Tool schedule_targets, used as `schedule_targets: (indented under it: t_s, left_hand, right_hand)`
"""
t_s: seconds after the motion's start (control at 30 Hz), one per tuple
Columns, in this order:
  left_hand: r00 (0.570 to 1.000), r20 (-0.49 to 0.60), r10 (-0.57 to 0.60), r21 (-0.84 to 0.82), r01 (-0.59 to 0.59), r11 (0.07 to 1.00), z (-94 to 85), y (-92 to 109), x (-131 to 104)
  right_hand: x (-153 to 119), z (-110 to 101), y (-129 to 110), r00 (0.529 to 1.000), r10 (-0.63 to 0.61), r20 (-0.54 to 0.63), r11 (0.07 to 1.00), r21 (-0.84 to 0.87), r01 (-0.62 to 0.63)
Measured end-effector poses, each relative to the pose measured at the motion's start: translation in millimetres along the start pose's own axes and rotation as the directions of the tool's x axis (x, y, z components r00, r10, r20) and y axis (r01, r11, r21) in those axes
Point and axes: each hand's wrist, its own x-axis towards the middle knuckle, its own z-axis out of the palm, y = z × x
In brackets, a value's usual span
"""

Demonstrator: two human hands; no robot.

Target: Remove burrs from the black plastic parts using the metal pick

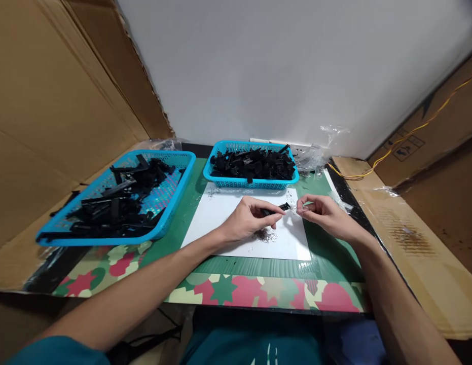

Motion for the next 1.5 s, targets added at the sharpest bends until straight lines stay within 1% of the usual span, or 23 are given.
schedule_targets:
  t_s: [0.03, 0.1, 0.17, 0.23, 0.33, 0.43, 0.63, 0.73, 0.8, 0.9, 1.03, 1.13, 1.2, 1.27, 1.37, 1.43, 1.5]
  left_hand:
    - [1.0, -0.02, 0.004, -0.035, -0.005, 0.999, 0.5, 0, -2]
    - [0.999, -0.048, 0.008, -0.103, -0.012, 0.995, 2.8, 0, -3]
    - [0.998, -0.066, 0.006, -0.161, -0.016, 0.987, 6.3, 0, -4]
    - [0.996, -0.083, 0.014, -0.195, -0.03, 0.98, 9.8, 0, -5]
    - [0.994, -0.097, 0.046, -0.208, -0.065, 0.976, 12.3, -2, -7]
    - [0.993, -0.103, 0.061, -0.196, -0.08, 0.977, 11.5, -5, -9]
    - [0.989, -0.113, 0.096, -0.112, -0.109, 0.988, 8.8, -6, -8]
    - [0.987, -0.113, 0.118, 0.0, -0.119, 0.993, 7.8, -3, -9]
    - [0.987, -0.095, 0.128, 0.099, -0.119, 0.988, 7.2, -2, -9]
    - [0.99, -0.067, 0.126, 0.206, -0.11, 0.972, 6.9, -2, -10]
    - [0.989, -0.062, 0.135, 0.295, -0.112, 0.949, 8.8, -5, -11]
    - [0.989, -0.015, 0.147, 0.313, -0.135, 0.94, 10.3, -5, -11]
    - [0.988, 0.01, 0.154, 0.323, -0.149, 0.935, 9.9, -5, -11]
    - [0.988, 0.006, 0.151, 0.341, -0.145, 0.929, 8.0, -5, -11]
    - [0.993, -0.026, 0.119, 0.4, -0.099, 0.911, 4.1, -6, -10]
    - [0.992, -0.044, 0.121, 0.496, -0.084, 0.864, 2.6, -8, -10]
    - [0.987, -0.032, 0.155, 0.609, -0.104, 0.787, 2.8, -10, -10]
  right_hand:
    - [1, 7, -4, 0.999, -0.022, -0.033, 0.997, 0.075, 0.024]
    - [3, 23, -10, 0.984, -0.062, -0.165, 0.977, 0.192, 0.094]
    - [6, 39, -12, 0.957, -0.084, -0.278, 0.958, 0.242, 0.155]
    - [8, 52, -12, 0.945, -0.085, -0.316, 0.954, 0.248, 0.169]
    - [9, 62, -12, 0.95, -0.083, -0.302, 0.957, 0.241, 0.16]
    - [9, 61, -12, 0.95, -0.096, -0.297, 0.967, 0.199, 0.16]
    - [4, 54, -15, 0.943, -0.113, -0.314, 0.987, 0.077, 0.144]
    - [2, 53, -14, 0.934, -0.13, -0.334, 0.989, 0.025, 0.146]
    - [2, 52, -13, 0.93, -0.164, -0.33, 0.986, -0.057, 0.154]
    - [2, 50, -13, 0.938, -0.183, -0.295, 0.978, -0.152, 0.144]
    - [0, 44, -14, 0.966, -0.154, -0.21, 0.982, -0.14, 0.126]
    - [-2, 37, -14, 0.976, -0.159, -0.147, 0.98, -0.142, 0.138]
    - [-3, 33, -14, 0.977, -0.164, -0.139, 0.979, -0.142, 0.144]
    - [-2, 30, -13, 0.973, -0.157, -0.168, 0.983, -0.124, 0.137]
    - [2, 28, -9, 0.955, -0.114, -0.275, 0.992, -0.08, 0.095]
    - [6, 29, -4, 0.934, -0.057, -0.353, 0.998, -0.041, 0.045]
    - [10, 31, 1, 0.922, 0.02, -0.387, 1.0, 0.003, -0.02]
